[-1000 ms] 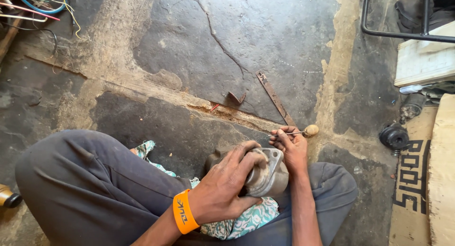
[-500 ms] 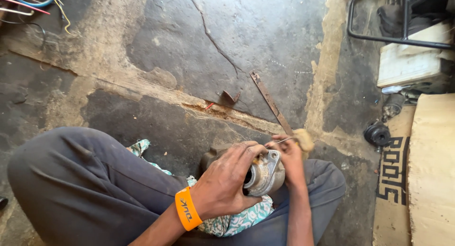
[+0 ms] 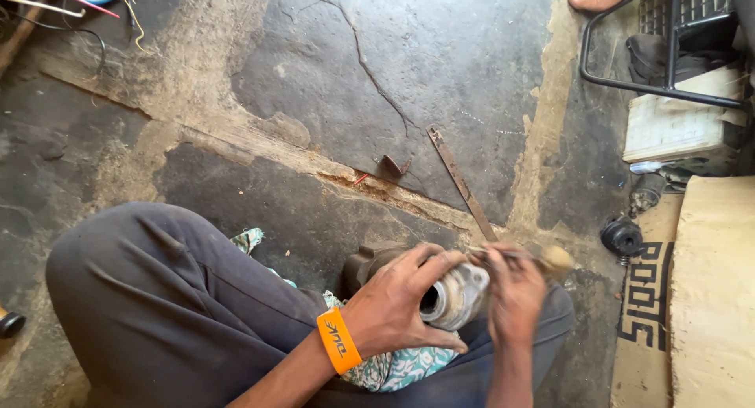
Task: The person sits on the floor and uses a wooden mallet and a metal punch to tap a cylindrical metal part. They repeatedly reposition the punch and strike it to adjust or remove a component within the part.
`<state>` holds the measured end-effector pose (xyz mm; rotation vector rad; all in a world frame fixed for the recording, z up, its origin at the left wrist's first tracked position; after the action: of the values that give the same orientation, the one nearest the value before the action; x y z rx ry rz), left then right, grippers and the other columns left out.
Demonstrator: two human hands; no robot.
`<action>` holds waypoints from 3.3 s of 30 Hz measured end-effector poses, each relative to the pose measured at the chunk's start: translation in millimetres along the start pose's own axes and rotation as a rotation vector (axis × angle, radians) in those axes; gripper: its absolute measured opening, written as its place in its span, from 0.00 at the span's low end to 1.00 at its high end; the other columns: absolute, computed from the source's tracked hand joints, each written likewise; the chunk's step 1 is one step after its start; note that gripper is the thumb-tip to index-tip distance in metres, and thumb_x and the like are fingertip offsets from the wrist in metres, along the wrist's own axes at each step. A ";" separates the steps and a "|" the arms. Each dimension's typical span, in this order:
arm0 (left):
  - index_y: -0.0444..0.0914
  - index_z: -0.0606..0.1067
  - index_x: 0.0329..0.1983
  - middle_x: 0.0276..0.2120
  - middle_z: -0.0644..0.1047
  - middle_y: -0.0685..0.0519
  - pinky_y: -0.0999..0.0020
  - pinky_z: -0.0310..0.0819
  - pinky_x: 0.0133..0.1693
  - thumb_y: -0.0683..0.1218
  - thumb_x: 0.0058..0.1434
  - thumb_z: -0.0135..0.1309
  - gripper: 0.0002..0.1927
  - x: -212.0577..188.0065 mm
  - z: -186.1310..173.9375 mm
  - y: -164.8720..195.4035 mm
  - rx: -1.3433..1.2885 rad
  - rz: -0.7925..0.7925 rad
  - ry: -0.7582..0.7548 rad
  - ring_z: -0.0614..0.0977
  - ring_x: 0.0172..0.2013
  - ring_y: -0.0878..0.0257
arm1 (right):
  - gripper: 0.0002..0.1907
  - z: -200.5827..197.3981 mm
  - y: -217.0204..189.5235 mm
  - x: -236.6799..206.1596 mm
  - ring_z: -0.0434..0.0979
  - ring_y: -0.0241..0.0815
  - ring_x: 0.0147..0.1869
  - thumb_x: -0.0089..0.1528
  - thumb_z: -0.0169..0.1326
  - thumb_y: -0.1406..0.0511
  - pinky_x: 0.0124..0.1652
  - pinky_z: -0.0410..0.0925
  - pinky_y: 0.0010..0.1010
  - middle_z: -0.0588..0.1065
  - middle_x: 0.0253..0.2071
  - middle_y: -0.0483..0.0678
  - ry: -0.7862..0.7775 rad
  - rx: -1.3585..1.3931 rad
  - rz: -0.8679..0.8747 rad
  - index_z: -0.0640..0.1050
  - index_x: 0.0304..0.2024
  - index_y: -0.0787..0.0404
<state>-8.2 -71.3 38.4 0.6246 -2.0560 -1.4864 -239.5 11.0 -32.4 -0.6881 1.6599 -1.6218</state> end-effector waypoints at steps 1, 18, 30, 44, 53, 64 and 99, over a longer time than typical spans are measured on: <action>0.40 0.67 0.67 0.60 0.72 0.41 0.51 0.69 0.60 0.60 0.44 0.74 0.49 0.2 2.5 0.0 -0.004 0.017 -0.001 0.75 0.60 0.42 | 0.08 -1.8 -15.8 -9.7 0.82 0.47 0.47 0.66 0.53 0.75 0.49 0.78 0.38 0.78 0.45 0.56 0.061 0.025 -0.037 0.75 0.48 0.69; 0.32 0.69 0.62 0.56 0.74 0.39 0.50 0.70 0.56 0.58 0.42 0.73 0.48 2.5 17.4 6.7 0.150 0.116 0.126 0.77 0.53 0.43 | 0.09 11.0 -124.3 -79.3 0.82 0.45 0.52 0.62 0.53 0.81 0.53 0.77 0.32 0.77 0.48 0.61 -0.142 -0.694 -0.303 0.75 0.45 0.74; 0.30 0.64 0.63 0.55 0.70 0.34 0.47 0.69 0.55 0.61 0.39 0.73 0.53 7.9 23.7 18.9 0.249 0.078 0.140 0.70 0.57 0.38 | 0.09 15.1 -118.3 -77.6 0.83 0.41 0.52 0.67 0.49 0.78 0.53 0.74 0.26 0.80 0.49 0.58 -0.116 -0.778 -0.258 0.72 0.50 0.72; 0.35 0.62 0.68 0.60 0.68 0.34 0.46 0.66 0.59 0.55 0.43 0.75 0.52 2.4 26.0 7.0 0.057 0.043 0.057 0.71 0.60 0.36 | 0.07 31.4 -92.5 -96.9 0.81 0.40 0.51 0.65 0.54 0.81 0.52 0.76 0.25 0.78 0.47 0.59 0.032 -0.587 -0.438 0.74 0.45 0.73; 0.33 0.60 0.70 0.62 0.68 0.32 0.46 0.65 0.63 0.44 0.45 0.69 0.49 0.0 34.6 8.5 0.278 0.128 0.057 0.71 0.62 0.35 | 0.07 19.9 -80.2 -86.2 0.81 0.37 0.50 0.67 0.54 0.80 0.51 0.73 0.22 0.79 0.47 0.57 0.148 -0.539 -0.439 0.75 0.47 0.72; 0.35 0.65 0.68 0.61 0.69 0.31 0.47 0.69 0.57 0.44 0.42 0.65 0.47 7.3 2.4 31.5 0.188 0.244 -0.010 0.75 0.57 0.37 | 0.08 4.5 -110.7 -79.4 0.82 0.38 0.50 0.68 0.54 0.76 0.51 0.73 0.22 0.80 0.45 0.55 0.071 -0.526 -0.249 0.74 0.50 0.70; 0.45 0.75 0.60 0.53 0.76 0.48 0.50 0.72 0.51 0.39 0.33 0.60 0.42 8.9 -37.5 17.0 0.409 0.060 -0.157 0.73 0.52 0.45 | 0.05 71.2 -104.8 -33.7 0.80 0.39 0.37 0.64 0.55 0.73 0.36 0.74 0.33 0.81 0.33 0.53 -0.557 -0.693 0.211 0.79 0.42 0.67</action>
<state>8.3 -98.8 65.7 0.6061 -2.5051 -1.1163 -173.6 -14.1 78.2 -1.1300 1.7636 -0.5908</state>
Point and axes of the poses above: each hand's wrist, its own x-axis towards the middle knuckle, its own z-axis out of the palm, y = z × x, the point moved 4 cm from there along x, towards the middle knuckle
